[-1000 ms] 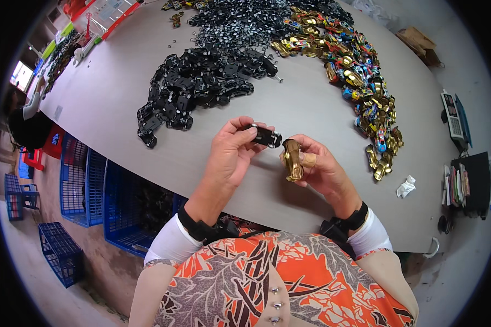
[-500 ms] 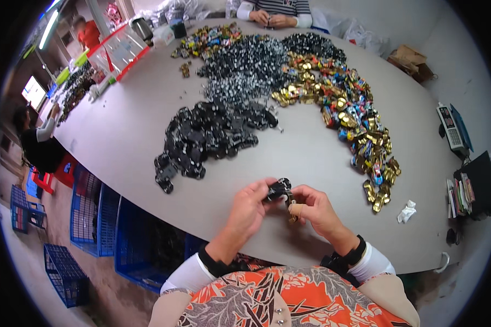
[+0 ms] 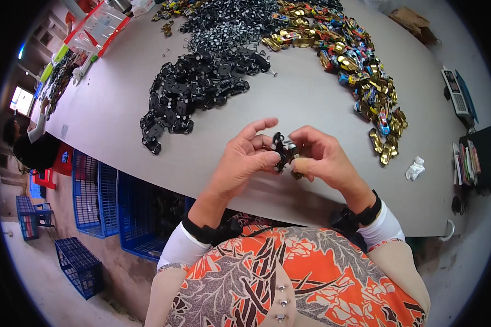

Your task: Assembling small toy car models by combining the chassis and body components.

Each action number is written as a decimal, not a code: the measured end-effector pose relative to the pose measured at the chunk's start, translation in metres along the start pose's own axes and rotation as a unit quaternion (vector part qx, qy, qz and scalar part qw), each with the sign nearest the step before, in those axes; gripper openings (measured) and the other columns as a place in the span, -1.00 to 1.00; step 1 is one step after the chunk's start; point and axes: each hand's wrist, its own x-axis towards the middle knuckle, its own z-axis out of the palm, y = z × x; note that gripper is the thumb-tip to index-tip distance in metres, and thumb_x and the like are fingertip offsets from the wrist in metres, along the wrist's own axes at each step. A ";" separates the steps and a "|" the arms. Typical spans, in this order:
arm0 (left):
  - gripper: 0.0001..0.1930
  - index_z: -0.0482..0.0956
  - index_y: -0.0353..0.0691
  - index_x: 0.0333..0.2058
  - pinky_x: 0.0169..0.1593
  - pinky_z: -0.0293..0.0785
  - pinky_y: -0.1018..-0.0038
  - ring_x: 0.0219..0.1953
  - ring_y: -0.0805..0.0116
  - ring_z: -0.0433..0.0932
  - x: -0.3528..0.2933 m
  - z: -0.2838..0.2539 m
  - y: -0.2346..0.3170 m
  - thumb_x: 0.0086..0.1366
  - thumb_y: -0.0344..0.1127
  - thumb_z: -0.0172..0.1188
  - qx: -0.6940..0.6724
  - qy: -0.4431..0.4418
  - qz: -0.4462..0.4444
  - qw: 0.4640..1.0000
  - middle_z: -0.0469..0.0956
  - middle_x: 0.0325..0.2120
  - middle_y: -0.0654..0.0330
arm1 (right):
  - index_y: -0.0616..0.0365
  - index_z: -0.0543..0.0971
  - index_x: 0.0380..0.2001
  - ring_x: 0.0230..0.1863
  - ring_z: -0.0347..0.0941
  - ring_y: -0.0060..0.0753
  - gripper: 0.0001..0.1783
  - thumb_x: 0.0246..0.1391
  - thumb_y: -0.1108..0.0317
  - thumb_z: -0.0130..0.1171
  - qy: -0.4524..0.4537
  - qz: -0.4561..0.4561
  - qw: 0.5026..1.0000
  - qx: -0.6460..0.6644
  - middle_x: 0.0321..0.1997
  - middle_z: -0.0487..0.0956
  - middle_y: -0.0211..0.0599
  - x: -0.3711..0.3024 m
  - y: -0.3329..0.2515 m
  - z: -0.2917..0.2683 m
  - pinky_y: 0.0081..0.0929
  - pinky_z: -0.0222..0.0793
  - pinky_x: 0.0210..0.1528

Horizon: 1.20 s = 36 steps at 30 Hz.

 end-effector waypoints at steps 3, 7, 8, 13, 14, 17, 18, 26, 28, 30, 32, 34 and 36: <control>-0.49 0.29 -0.25 0.06 -0.27 0.61 0.37 -0.24 0.21 0.57 -0.003 -0.007 -0.001 0.13 -0.38 0.21 -0.079 -0.037 -0.007 0.996 0.50 -0.26 0.08 | 0.19 0.35 -0.08 -0.49 0.42 -0.64 -0.55 -0.10 0.58 0.18 0.050 -0.047 0.997 0.043 -0.33 0.43 -0.40 -0.008 -0.006 0.001 -0.70 0.34 -0.62; -0.50 0.31 -0.22 0.04 -0.23 0.63 0.27 -0.16 0.08 0.55 -0.006 -0.006 -0.005 0.12 -0.32 0.23 -0.151 -0.030 -0.008 0.988 0.50 -0.23 0.03 | 0.20 0.34 -0.07 -0.46 0.39 -0.70 -0.55 -0.08 0.57 0.18 0.077 -0.122 0.990 0.010 -0.33 0.43 -0.43 -0.016 -0.019 0.016 -0.71 0.35 -0.56; -0.51 0.32 -0.21 0.03 -0.23 0.63 0.28 -0.17 0.11 0.55 -0.007 -0.003 -0.004 0.12 -0.32 0.23 -0.155 -0.029 -0.001 0.988 0.50 -0.22 0.04 | 0.21 0.34 -0.07 -0.46 0.37 -0.73 -0.56 -0.07 0.57 0.18 0.081 -0.135 0.987 -0.018 -0.35 0.42 -0.45 -0.018 -0.021 0.019 -0.73 0.34 -0.54; -0.56 0.33 -0.21 0.04 -0.15 0.59 0.27 -0.13 0.23 0.53 -0.008 0.003 0.000 0.16 -0.42 0.16 -0.171 -0.057 -0.001 0.984 0.51 -0.20 0.11 | 0.24 0.31 -0.02 -0.38 0.40 -0.65 -0.50 -0.07 0.59 0.20 0.056 -0.169 0.977 -0.119 -0.26 0.43 -0.32 -0.019 -0.015 0.016 -0.69 0.42 -0.49; -0.54 0.33 -0.21 0.04 -0.18 0.61 0.30 -0.15 0.24 0.54 -0.007 0.006 -0.001 0.14 -0.39 0.19 -0.162 -0.042 0.002 0.986 0.50 -0.20 0.08 | 0.24 0.32 -0.03 -0.39 0.39 -0.66 -0.52 -0.07 0.59 0.20 0.058 -0.180 0.972 -0.142 -0.27 0.42 -0.33 -0.019 -0.015 0.016 -0.70 0.41 -0.50; -0.52 0.33 -0.20 0.03 -0.21 0.63 0.33 -0.17 0.26 0.55 -0.009 0.007 0.000 0.11 -0.39 0.22 -0.148 -0.032 0.007 0.988 0.50 -0.20 0.07 | 0.23 0.39 -0.16 -0.50 0.28 -0.80 -0.64 -0.10 0.59 0.17 0.093 -0.199 0.965 -0.144 -0.44 0.40 -0.49 -0.016 -0.015 0.021 -0.75 0.26 -0.51; -0.51 0.33 -0.21 0.03 -0.21 0.63 0.34 -0.16 0.26 0.54 -0.009 0.008 -0.001 0.10 -0.41 0.22 -0.143 -0.037 0.010 0.989 0.50 -0.20 0.08 | 0.23 0.39 -0.16 -0.50 0.28 -0.80 -0.64 -0.10 0.59 0.17 0.093 -0.198 0.965 -0.144 -0.44 0.40 -0.49 -0.016 -0.014 0.021 -0.75 0.26 -0.51; -0.59 0.43 -0.28 -0.04 -0.22 0.60 0.44 -0.24 0.39 0.52 -0.014 0.019 0.001 0.08 -0.55 0.20 -0.086 -0.006 0.023 0.996 0.50 -0.25 0.16 | 0.26 0.40 -0.25 -0.57 0.35 -0.68 -0.69 -0.15 0.64 0.11 0.082 -0.226 0.933 -0.269 -0.39 0.40 -0.36 -0.012 -0.012 0.026 -0.68 0.25 -0.57; -0.57 0.44 -0.30 -0.05 -0.25 0.58 0.47 -0.26 0.40 0.52 -0.015 0.022 0.002 0.05 -0.58 0.22 -0.063 0.006 0.034 0.997 0.52 -0.28 0.15 | 0.26 0.40 -0.26 -0.57 0.36 -0.63 -0.70 -0.14 0.65 0.12 0.081 -0.233 0.927 -0.283 -0.38 0.40 -0.33 -0.012 -0.011 0.027 -0.65 0.27 -0.58; -0.59 0.45 -0.31 -0.06 -0.27 0.58 0.49 -0.28 0.40 0.52 -0.015 0.019 0.000 0.06 -0.58 0.22 -0.047 0.002 0.040 0.998 0.52 -0.28 0.15 | 0.26 0.40 -0.26 -0.55 0.36 -0.62 -0.71 -0.13 0.65 0.13 0.069 -0.217 0.939 -0.258 -0.38 0.40 -0.33 -0.012 -0.012 0.028 -0.64 0.28 -0.57; -0.60 0.46 -0.32 -0.07 -0.29 0.57 0.50 -0.29 0.40 0.53 -0.016 0.017 -0.001 0.06 -0.58 0.22 -0.032 -0.002 0.047 0.998 0.53 -0.29 0.15 | 0.26 0.40 -0.26 -0.54 0.37 -0.61 -0.72 -0.11 0.64 0.13 0.055 -0.200 0.951 -0.231 -0.37 0.41 -0.33 -0.012 -0.013 0.026 -0.64 0.29 -0.55; -0.61 0.47 -0.32 -0.07 -0.31 0.56 0.52 -0.32 0.40 0.53 -0.017 0.017 -0.002 0.07 -0.59 0.21 -0.020 0.000 0.049 0.999 0.53 -0.29 0.14 | 0.25 0.41 -0.25 -0.50 0.38 -0.58 -0.74 -0.07 0.63 0.13 0.034 -0.200 0.948 -0.246 -0.37 0.42 -0.32 -0.013 -0.012 0.024 -0.62 0.31 -0.52; -0.61 0.46 -0.33 -0.05 -0.31 0.56 0.53 -0.33 0.41 0.53 -0.017 0.018 -0.001 0.09 -0.58 0.19 -0.005 -0.001 0.055 0.998 0.52 -0.29 0.15 | 0.24 0.42 -0.25 -0.50 0.38 -0.56 -0.74 -0.06 0.63 0.14 0.037 -0.203 0.950 -0.235 -0.37 0.42 -0.32 -0.013 -0.010 0.023 -0.62 0.31 -0.51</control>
